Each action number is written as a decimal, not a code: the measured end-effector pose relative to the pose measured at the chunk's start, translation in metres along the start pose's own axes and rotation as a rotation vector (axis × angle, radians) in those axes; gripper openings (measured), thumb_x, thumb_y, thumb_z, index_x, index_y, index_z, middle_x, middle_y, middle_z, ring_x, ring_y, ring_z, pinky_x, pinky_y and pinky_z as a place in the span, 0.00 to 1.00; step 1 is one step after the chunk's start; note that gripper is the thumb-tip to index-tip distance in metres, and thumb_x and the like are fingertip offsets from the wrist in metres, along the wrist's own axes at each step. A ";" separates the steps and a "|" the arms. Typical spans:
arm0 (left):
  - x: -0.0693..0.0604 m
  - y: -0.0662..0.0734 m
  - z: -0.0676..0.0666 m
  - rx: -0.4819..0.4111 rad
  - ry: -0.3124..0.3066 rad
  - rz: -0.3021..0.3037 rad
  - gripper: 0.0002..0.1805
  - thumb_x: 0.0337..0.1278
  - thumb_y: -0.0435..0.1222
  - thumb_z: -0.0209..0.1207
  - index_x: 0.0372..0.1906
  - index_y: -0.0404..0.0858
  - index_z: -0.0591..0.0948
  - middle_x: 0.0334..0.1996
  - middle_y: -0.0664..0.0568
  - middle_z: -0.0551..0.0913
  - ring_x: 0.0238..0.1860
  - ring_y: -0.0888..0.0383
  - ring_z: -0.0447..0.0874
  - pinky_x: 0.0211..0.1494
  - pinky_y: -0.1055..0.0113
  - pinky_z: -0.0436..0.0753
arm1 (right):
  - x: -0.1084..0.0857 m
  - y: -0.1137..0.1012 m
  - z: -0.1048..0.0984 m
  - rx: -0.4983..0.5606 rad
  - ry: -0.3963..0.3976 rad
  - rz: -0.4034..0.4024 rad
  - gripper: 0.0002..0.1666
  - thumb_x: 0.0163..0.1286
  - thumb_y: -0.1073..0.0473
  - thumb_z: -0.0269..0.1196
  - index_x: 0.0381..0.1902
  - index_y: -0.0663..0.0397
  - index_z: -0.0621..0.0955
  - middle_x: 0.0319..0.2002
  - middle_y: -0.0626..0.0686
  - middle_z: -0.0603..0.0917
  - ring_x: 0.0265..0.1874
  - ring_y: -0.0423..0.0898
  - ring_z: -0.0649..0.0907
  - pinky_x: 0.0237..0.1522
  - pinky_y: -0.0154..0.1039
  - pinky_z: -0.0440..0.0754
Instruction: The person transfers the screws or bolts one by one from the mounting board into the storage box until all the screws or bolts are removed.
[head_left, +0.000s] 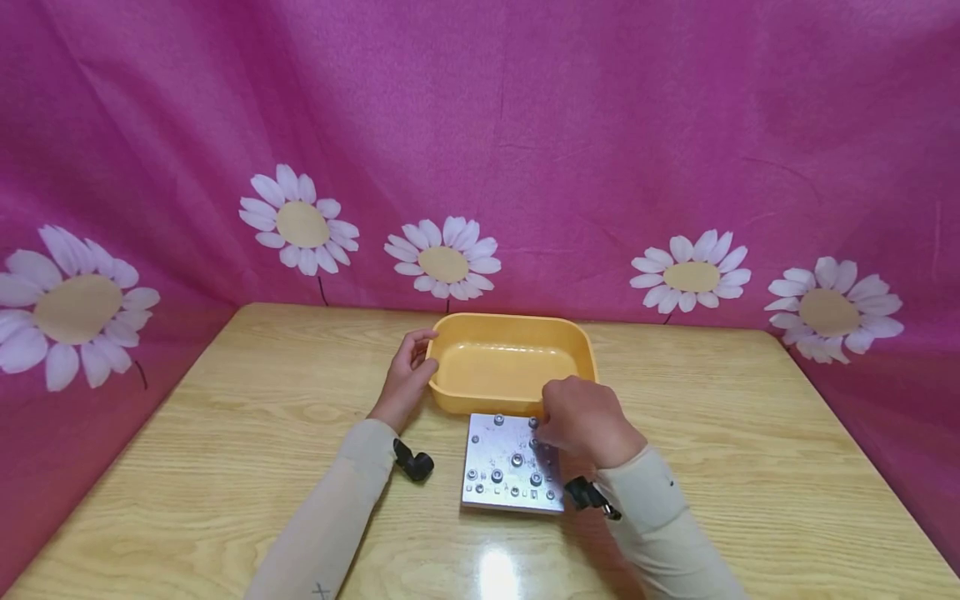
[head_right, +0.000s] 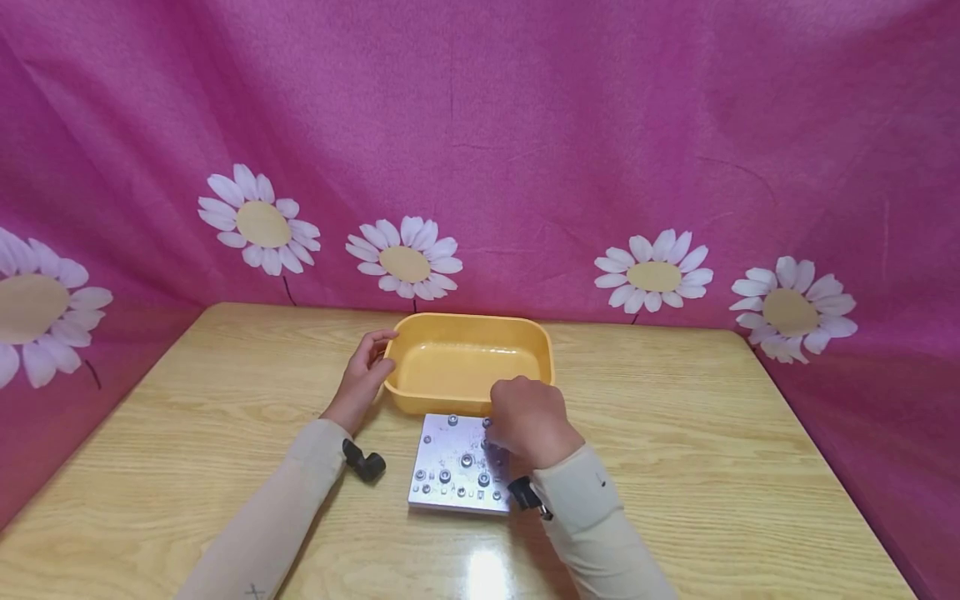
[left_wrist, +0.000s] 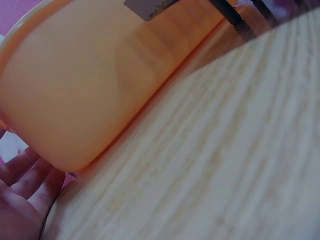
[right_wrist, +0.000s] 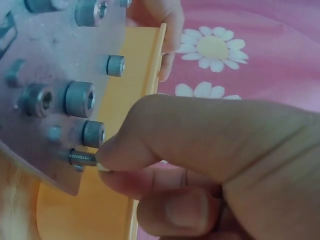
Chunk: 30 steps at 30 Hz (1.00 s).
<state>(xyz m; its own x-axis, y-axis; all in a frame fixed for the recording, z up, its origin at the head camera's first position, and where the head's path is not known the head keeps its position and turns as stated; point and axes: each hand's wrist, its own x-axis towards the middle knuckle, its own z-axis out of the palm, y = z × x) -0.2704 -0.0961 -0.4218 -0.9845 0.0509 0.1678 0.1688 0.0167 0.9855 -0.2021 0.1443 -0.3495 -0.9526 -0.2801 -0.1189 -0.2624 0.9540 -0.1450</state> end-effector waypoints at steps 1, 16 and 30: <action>0.000 0.000 0.000 -0.001 -0.001 -0.001 0.27 0.53 0.25 0.50 0.62 0.30 0.68 0.62 0.33 0.67 0.64 0.42 0.65 0.70 0.58 0.62 | 0.000 0.001 -0.001 0.014 -0.002 -0.002 0.12 0.53 0.55 0.71 0.22 0.51 0.79 0.18 0.47 0.76 0.21 0.45 0.75 0.24 0.39 0.70; -0.001 0.001 0.000 0.001 -0.001 0.033 0.27 0.53 0.24 0.50 0.62 0.28 0.68 0.62 0.30 0.67 0.65 0.39 0.63 0.71 0.58 0.60 | -0.003 0.013 -0.013 0.148 0.057 -0.028 0.08 0.54 0.55 0.67 0.22 0.50 0.79 0.19 0.45 0.77 0.22 0.45 0.74 0.23 0.39 0.70; -0.001 0.001 0.000 0.000 -0.004 0.021 0.27 0.53 0.24 0.50 0.62 0.29 0.68 0.62 0.30 0.66 0.65 0.39 0.64 0.71 0.57 0.61 | 0.001 0.020 -0.012 0.367 0.171 -0.095 0.05 0.54 0.61 0.64 0.24 0.53 0.77 0.19 0.48 0.76 0.20 0.44 0.74 0.23 0.37 0.73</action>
<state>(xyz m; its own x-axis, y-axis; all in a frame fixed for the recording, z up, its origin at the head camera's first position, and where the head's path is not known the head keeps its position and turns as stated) -0.2691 -0.0961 -0.4210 -0.9805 0.0553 0.1887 0.1898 0.0154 0.9817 -0.2106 0.1645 -0.3405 -0.9468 -0.3135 0.0727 -0.3075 0.8145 -0.4919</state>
